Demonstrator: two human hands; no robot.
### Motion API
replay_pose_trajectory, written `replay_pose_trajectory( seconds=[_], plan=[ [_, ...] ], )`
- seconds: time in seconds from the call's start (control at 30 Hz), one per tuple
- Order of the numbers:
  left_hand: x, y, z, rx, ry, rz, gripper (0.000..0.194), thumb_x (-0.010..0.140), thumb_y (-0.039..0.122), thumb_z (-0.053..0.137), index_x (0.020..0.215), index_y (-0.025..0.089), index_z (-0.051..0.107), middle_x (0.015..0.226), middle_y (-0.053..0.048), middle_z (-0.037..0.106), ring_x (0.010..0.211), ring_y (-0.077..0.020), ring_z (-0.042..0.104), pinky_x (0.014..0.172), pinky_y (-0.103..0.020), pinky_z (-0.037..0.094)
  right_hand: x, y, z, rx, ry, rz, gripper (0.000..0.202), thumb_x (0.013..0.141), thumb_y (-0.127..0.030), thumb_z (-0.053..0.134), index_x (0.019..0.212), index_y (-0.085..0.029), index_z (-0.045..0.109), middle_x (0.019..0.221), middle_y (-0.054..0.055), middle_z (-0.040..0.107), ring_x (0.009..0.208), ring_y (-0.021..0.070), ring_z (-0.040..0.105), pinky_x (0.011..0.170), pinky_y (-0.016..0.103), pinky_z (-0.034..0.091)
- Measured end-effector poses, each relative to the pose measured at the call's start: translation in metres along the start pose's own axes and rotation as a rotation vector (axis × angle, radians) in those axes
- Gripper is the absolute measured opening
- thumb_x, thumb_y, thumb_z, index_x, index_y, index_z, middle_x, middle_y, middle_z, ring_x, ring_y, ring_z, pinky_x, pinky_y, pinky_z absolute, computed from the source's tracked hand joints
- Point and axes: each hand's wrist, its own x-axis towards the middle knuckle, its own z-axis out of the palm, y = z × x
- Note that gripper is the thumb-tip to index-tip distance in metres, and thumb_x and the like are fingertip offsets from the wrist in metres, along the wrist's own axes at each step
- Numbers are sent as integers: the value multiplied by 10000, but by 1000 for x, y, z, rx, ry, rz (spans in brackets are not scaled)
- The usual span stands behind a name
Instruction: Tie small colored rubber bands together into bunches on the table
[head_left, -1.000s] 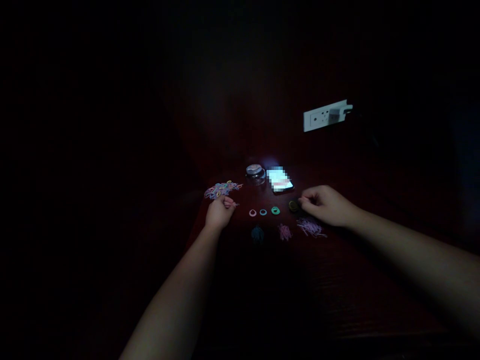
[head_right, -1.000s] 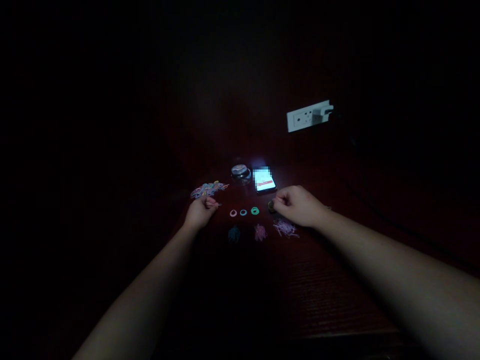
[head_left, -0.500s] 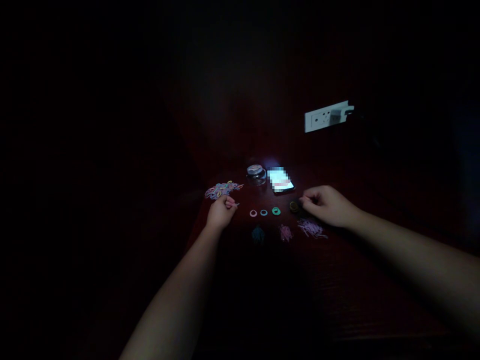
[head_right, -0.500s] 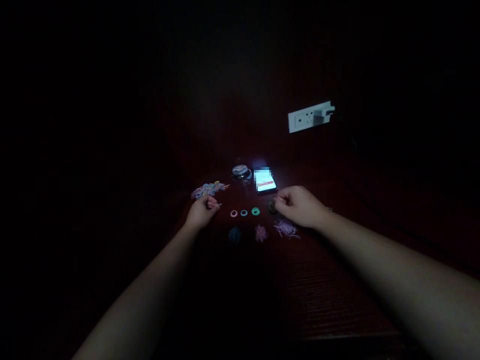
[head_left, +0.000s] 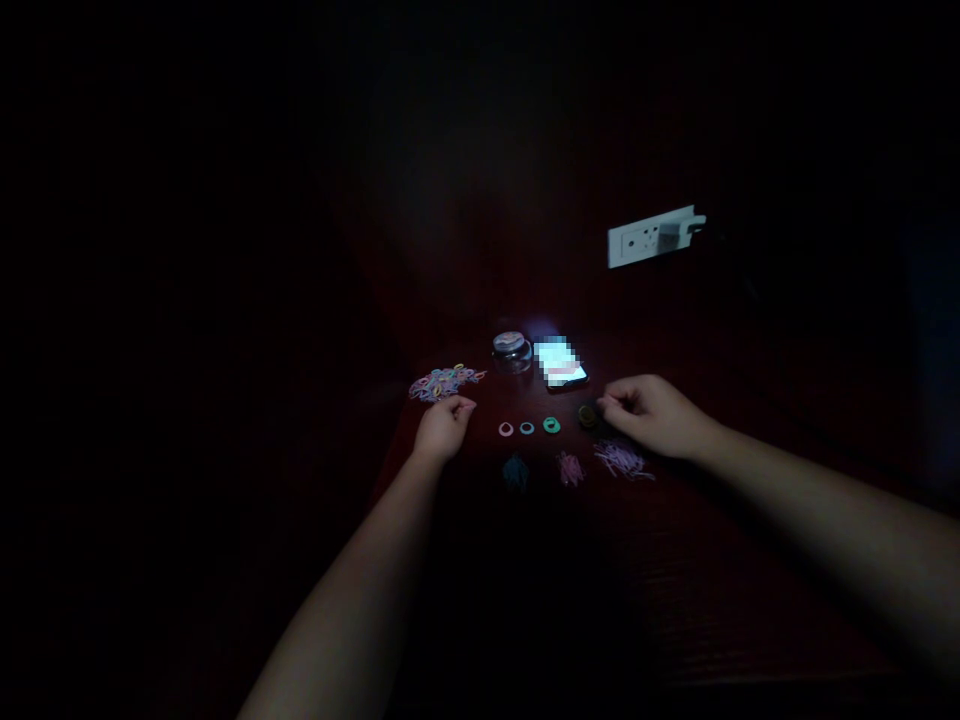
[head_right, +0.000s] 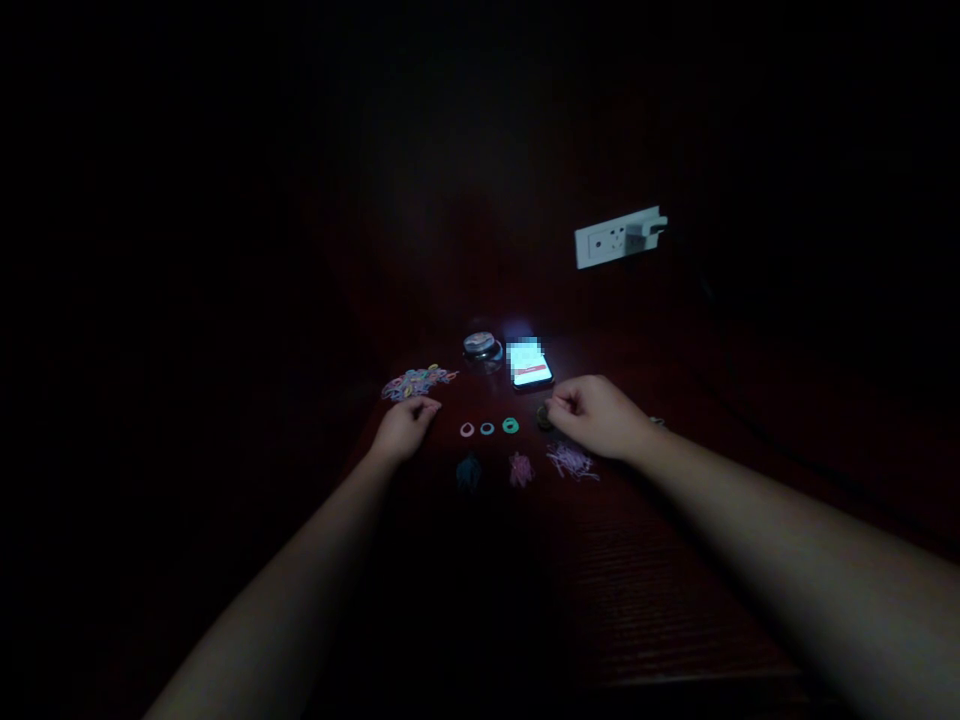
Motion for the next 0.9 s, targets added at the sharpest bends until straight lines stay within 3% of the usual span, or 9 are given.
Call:
replay_pose_trajectory(
  seconds=[0.4,0.67,0.9],
  plan=[
    [1,-3,2,-70,43,-43,99,808,278,629,817,180,633,780,-26,703,697,-129,645,679,-233,490,0,-5,0,9,-18,17,334,804,-396,498,548,-205,400,539,-33,385,519,112,366,507,264,282],
    [0,0,0,-84,89,-15,124,770,297,677,774,176,650,959,-56,720,825,-159,667,792,-274,511,-1,-3,2,20,-39,12,328,814,-389,497,558,-203,414,545,-31,392,517,113,368,502,266,286],
    [0,0,1,-146,13,-59,150,776,303,670,790,154,657,761,-43,700,676,-137,645,671,-261,508,-1,-1,3,34,-52,-4,339,830,-396,488,564,-203,405,546,-33,393,518,110,369,498,259,291]
  ],
)
